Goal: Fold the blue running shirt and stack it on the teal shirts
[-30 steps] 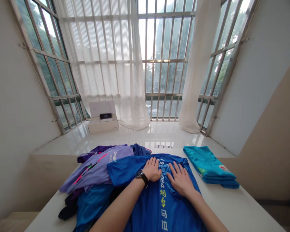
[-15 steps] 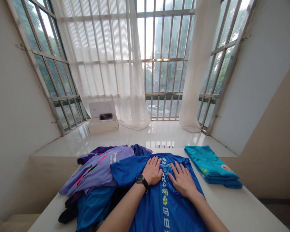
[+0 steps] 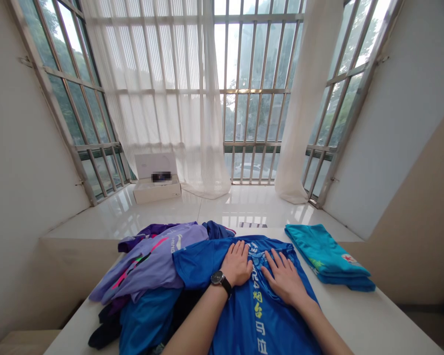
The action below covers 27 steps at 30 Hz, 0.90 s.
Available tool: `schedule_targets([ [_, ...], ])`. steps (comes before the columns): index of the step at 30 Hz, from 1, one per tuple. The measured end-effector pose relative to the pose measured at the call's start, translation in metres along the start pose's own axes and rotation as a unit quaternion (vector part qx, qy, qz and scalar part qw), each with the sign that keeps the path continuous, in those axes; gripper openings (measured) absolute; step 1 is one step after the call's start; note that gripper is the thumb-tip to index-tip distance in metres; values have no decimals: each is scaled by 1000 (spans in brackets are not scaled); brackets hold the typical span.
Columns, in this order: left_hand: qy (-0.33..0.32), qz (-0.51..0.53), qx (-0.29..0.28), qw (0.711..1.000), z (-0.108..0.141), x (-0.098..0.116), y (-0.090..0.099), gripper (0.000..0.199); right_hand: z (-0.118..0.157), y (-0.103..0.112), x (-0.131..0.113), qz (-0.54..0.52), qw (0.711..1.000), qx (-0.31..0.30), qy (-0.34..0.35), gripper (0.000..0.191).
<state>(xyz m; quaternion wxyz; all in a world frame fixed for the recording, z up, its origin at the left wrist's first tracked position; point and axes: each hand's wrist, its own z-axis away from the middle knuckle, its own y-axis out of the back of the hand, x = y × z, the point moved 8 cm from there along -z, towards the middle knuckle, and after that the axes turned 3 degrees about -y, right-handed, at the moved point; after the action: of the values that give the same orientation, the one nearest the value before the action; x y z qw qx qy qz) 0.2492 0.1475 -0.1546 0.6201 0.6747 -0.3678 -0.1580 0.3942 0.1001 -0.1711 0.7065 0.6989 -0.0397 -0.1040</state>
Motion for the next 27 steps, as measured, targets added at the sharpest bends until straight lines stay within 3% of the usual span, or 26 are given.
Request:
schedule_targets([
  [8,-10,20,3,1000,-1,-1,1,67,-2,-2,2,7,1000,3,-4,68],
  [17,-49,24,52,997,2,21,22,54,-2,-3,2,7,1000,-2,-1,69],
  [27,-39,42,8,998,4,19,5,59,-1,-2,2,19,1000,-7,-5,69],
])
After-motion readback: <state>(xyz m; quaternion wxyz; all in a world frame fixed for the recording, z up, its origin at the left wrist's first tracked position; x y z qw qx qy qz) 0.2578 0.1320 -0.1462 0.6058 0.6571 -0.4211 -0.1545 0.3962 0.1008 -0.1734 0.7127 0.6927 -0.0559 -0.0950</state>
